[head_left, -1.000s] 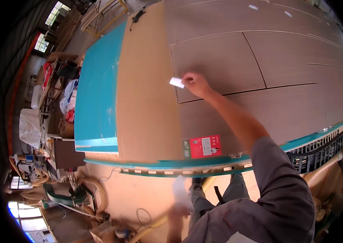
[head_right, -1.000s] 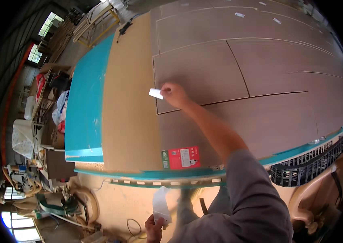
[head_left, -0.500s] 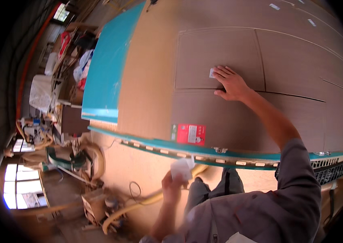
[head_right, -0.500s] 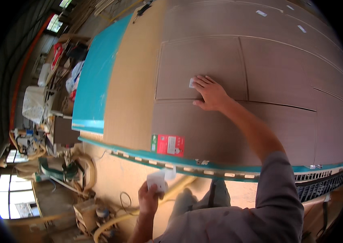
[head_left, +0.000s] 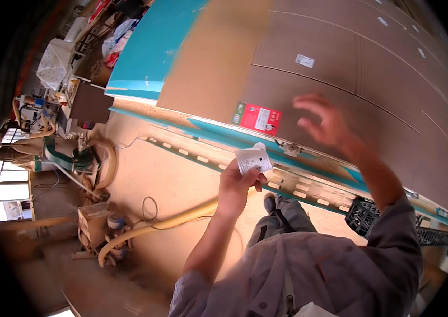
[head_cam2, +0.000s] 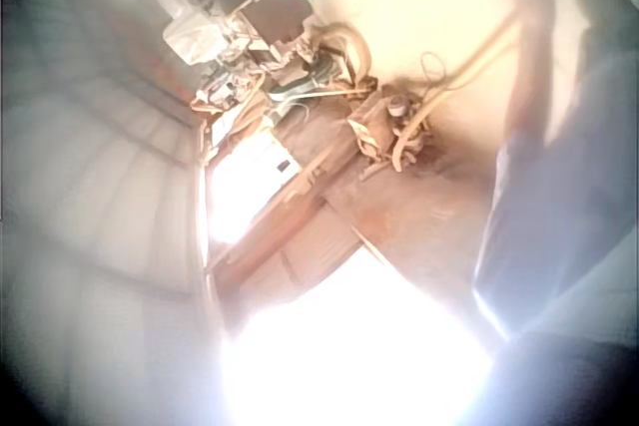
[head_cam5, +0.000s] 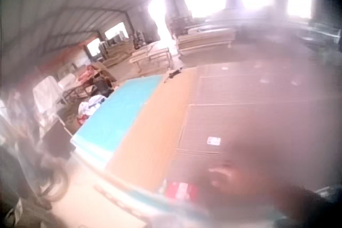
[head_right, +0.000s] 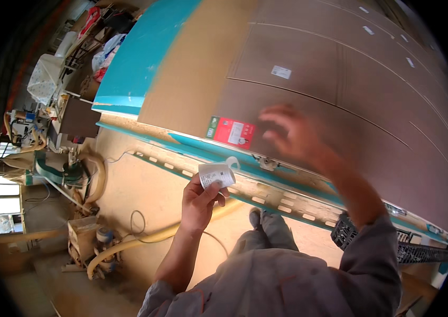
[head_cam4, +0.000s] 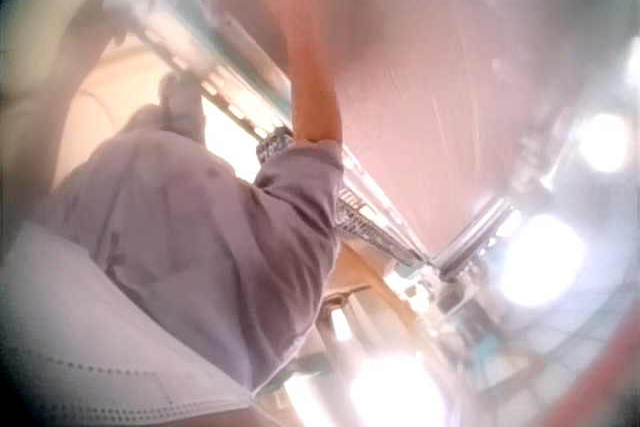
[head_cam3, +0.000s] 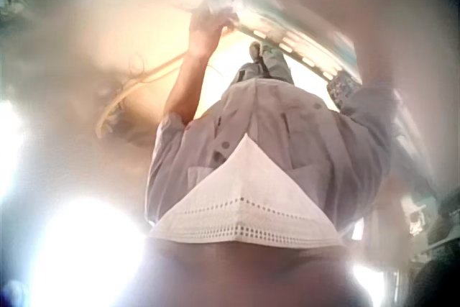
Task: The person applies small white labels to multiple cut wood panels on a large machine table, then walks to a scrap pile to discard a paper slip before returning to handle additional panels.
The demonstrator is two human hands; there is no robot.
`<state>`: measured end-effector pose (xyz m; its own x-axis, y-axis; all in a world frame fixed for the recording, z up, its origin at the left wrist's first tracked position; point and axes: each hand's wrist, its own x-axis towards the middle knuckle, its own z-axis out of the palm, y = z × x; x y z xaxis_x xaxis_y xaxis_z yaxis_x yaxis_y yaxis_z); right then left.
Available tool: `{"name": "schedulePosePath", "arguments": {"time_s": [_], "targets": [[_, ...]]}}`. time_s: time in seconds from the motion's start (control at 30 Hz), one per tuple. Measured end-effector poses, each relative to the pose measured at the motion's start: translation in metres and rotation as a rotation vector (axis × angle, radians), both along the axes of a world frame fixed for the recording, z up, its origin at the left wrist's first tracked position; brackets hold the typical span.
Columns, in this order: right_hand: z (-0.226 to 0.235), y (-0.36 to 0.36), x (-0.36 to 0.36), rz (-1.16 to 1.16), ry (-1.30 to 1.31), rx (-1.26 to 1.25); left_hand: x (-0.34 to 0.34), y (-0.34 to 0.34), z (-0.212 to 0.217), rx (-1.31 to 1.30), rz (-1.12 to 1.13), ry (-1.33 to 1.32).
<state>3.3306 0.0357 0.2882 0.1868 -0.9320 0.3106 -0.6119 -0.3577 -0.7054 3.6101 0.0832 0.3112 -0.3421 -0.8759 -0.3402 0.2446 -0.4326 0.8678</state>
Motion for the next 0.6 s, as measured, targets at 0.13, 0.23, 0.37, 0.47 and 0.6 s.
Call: {"name": "schedulePosePath", "arguments": {"time_s": [0.13,0.23,0.37,0.47,0.6], "targets": [[0.038,0.075,0.061,0.201,-0.026,-0.288,-0.02,0.025,-0.009,-0.073,-0.045,-0.054],[0.019,0.112,0.054,0.109,-0.018,-0.341,-0.037,0.046,-0.007,-0.114,-0.059,-0.053],[0.003,0.136,0.022,0.068,-0.095,-0.341,-0.072,0.074,-0.004,-0.184,-0.091,-0.066],[-0.007,0.148,-0.016,0.038,-0.176,-0.291,-0.106,0.081,-0.019,-0.177,-0.13,-0.139],[-0.024,0.16,-0.09,0.04,-0.182,0.038,-0.17,0.092,-0.048,-0.12,-0.146,-0.2]]}}
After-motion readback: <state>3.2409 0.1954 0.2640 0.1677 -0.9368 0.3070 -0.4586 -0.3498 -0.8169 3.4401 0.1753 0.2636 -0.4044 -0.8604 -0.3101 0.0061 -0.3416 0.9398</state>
